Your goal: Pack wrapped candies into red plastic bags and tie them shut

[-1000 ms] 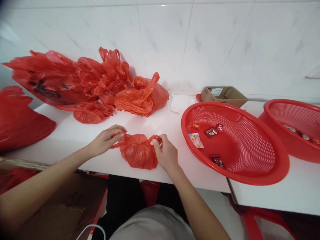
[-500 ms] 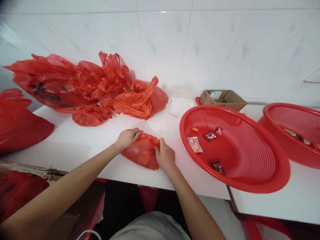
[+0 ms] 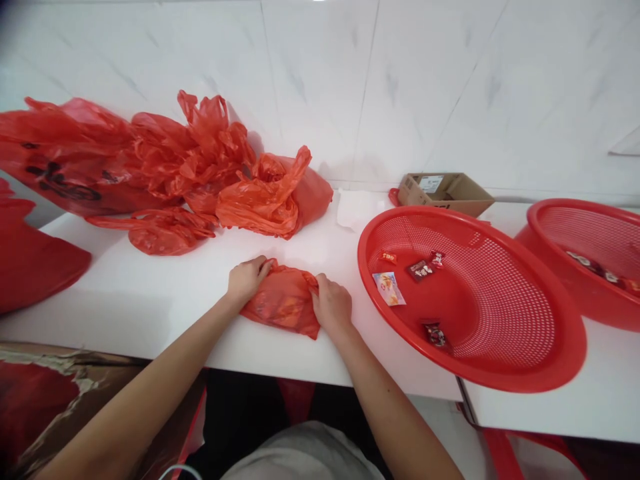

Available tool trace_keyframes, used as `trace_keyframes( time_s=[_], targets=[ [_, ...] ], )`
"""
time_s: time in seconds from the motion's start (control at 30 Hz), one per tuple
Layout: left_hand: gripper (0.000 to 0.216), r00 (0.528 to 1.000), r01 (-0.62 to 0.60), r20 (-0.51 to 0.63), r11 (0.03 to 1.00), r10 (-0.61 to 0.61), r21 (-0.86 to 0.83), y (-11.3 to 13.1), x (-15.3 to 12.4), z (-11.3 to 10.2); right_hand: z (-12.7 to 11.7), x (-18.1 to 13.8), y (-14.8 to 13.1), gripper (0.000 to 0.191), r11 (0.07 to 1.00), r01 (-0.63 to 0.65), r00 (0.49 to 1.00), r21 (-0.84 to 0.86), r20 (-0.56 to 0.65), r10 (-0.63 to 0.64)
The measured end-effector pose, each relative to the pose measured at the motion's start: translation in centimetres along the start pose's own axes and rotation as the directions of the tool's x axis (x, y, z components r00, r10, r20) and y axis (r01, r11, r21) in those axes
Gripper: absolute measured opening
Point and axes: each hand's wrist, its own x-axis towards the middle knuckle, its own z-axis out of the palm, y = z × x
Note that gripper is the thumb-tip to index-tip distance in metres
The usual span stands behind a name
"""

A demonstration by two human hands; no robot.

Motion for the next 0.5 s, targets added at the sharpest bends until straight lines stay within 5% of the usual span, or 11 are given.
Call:
trace_keyframes(
  time_s=[0.2,0.33,0.5],
  targets=[
    [0.046,0.995,-0.050,0.077,0.995,0.057,-0.090,-1.9,1.5,-1.0,-1.2,-0.4,0.3,0.033,0.986,0.026,1.000,0.165,0.001,-0.027],
    [0.044,0.968,-0.075,0.221,0.975,0.121,-0.209,-5.9,3.6,-3.9,-1.9,-0.9,0.7,0.048,0.929,-0.020,0.999,0.370,0.050,0.002],
    [0.049,0.936,0.064,0.350,0.952,0.047,-0.300,-11.0,3.3,-6.8,-2.2,-1.7,1.1,0.053,0.895,-0.024,0.994,0.446,0.105,-0.026]
  ],
)
